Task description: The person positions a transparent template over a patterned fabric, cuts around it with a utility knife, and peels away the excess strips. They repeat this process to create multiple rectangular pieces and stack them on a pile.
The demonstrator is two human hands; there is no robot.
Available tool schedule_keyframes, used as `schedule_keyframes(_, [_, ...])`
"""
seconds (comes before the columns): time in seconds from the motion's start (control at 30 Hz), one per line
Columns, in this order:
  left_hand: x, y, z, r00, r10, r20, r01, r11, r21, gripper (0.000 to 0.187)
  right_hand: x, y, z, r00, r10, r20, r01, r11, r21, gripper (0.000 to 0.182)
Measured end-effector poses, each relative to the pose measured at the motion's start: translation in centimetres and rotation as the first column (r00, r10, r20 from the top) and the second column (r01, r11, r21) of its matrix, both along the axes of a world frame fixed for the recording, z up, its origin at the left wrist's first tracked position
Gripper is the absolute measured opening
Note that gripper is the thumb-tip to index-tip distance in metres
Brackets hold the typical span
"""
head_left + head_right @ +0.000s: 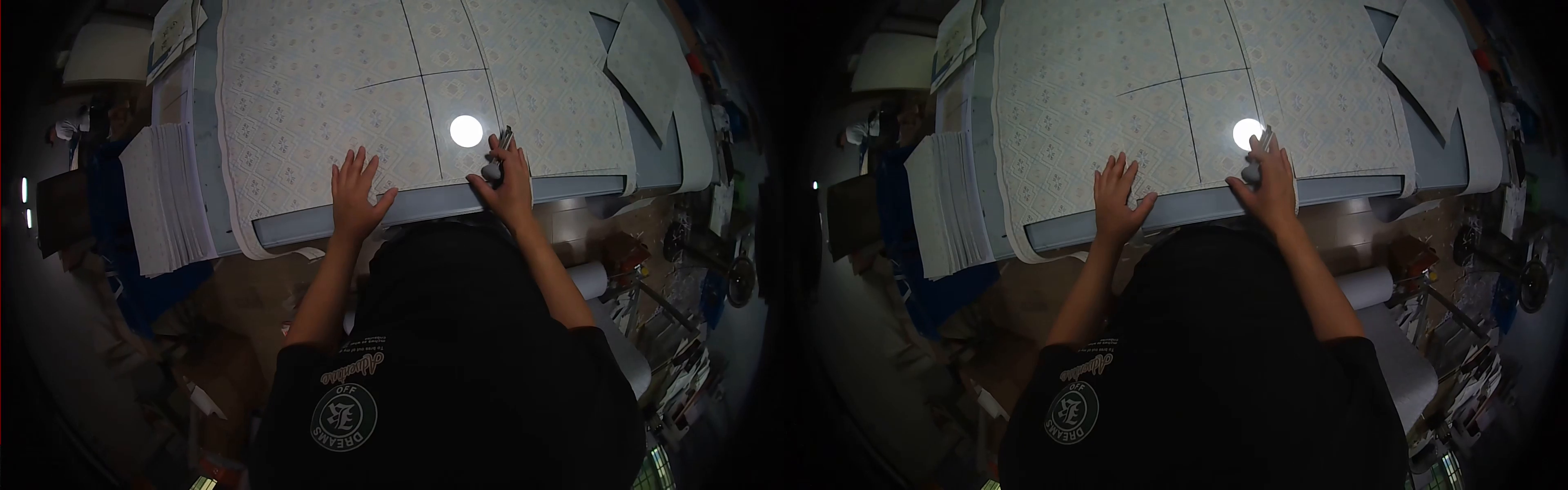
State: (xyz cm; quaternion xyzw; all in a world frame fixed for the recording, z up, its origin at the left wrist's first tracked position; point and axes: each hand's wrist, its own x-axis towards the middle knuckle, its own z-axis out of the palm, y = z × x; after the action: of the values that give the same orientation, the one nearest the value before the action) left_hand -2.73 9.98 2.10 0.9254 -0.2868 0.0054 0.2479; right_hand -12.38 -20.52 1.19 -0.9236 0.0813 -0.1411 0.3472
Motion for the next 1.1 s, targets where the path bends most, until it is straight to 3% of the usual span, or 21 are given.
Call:
schedule_keyframes(0.27, [0.1, 0.01, -0.19, 1.0, 0.002, 0.017, -0.003, 1.0, 0.015, 0.07, 0.07, -0.15, -0.12, 1.0, 0.009, -0.018, -0.008, 0.998, 0.066, 0.057])
schedule_keyframes(1.1, [-0.01, -0.41, 0.22, 0.999, 0.032, -0.011, -0.032, 0.999, 0.035, 0.072, 0.08, -0.28, -0.13, 1.0, 0.005, 0.013, -0.005, 0.999, 0.04, 0.055])
